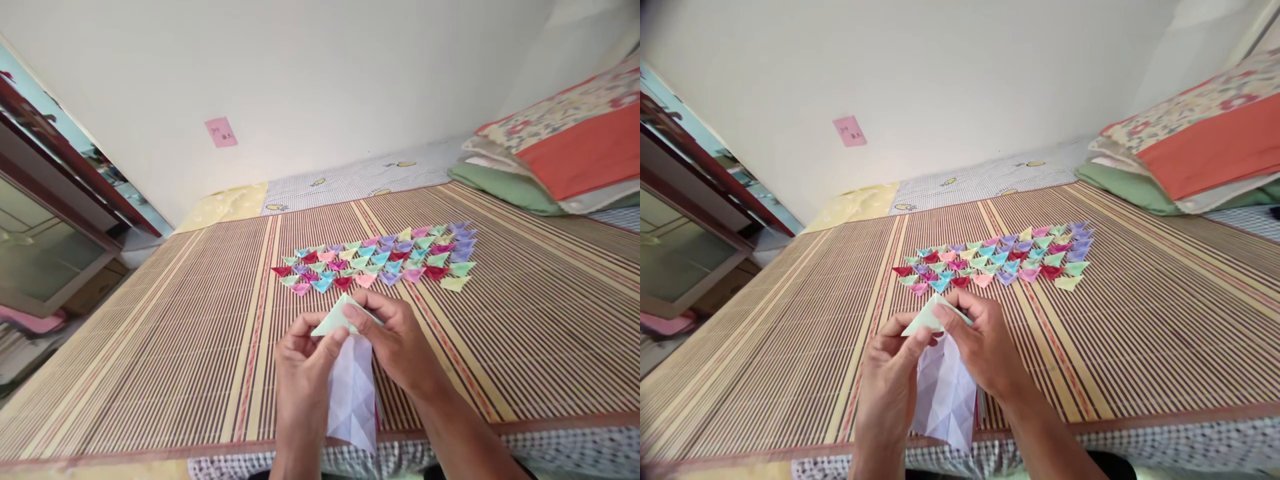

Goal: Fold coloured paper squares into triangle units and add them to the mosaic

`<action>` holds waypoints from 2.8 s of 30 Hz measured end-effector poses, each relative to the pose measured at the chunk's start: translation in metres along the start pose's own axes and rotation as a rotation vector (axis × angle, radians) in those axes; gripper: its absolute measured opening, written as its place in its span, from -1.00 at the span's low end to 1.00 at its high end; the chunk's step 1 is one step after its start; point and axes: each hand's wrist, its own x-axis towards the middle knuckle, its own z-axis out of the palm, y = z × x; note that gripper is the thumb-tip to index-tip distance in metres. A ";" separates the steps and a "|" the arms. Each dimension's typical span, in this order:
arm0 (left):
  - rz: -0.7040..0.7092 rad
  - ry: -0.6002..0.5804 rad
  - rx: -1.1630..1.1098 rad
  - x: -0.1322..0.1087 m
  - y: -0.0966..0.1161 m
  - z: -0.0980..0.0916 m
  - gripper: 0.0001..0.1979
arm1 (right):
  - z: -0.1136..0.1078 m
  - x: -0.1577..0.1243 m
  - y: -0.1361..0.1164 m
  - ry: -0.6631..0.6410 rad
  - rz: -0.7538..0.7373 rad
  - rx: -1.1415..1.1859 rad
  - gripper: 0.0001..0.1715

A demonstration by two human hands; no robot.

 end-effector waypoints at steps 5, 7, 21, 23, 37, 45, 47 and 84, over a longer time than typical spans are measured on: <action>-0.029 0.092 -0.068 0.001 -0.002 0.004 -0.67 | 0.004 -0.001 -0.001 -0.027 0.007 0.016 -0.62; -0.024 0.085 -0.064 0.001 -0.003 0.003 -0.68 | 0.004 0.000 0.000 -0.035 0.005 0.052 -0.68; 0.035 0.013 0.206 -0.001 -0.007 -0.009 -0.65 | -0.009 0.001 0.003 -0.039 0.019 0.113 -0.73; 0.056 0.013 0.238 -0.002 -0.007 -0.008 -0.60 | -0.010 0.002 0.004 -0.035 0.025 0.128 -0.74; -0.043 -0.135 0.295 0.005 -0.003 -0.012 -0.73 | -0.018 0.001 -0.005 -0.184 0.035 -0.150 -0.75; -0.110 -0.215 0.278 0.001 -0.010 -0.007 -0.76 | -0.030 0.006 -0.001 -0.014 -0.002 -0.142 -0.75; -0.153 -0.160 0.147 0.002 -0.008 -0.005 -0.78 | -0.034 0.008 0.000 0.081 -0.031 -0.115 -0.74; -0.054 0.083 -0.181 0.007 -0.008 -0.002 -0.71 | -0.012 -0.002 -0.007 -0.070 -0.017 -0.206 -0.87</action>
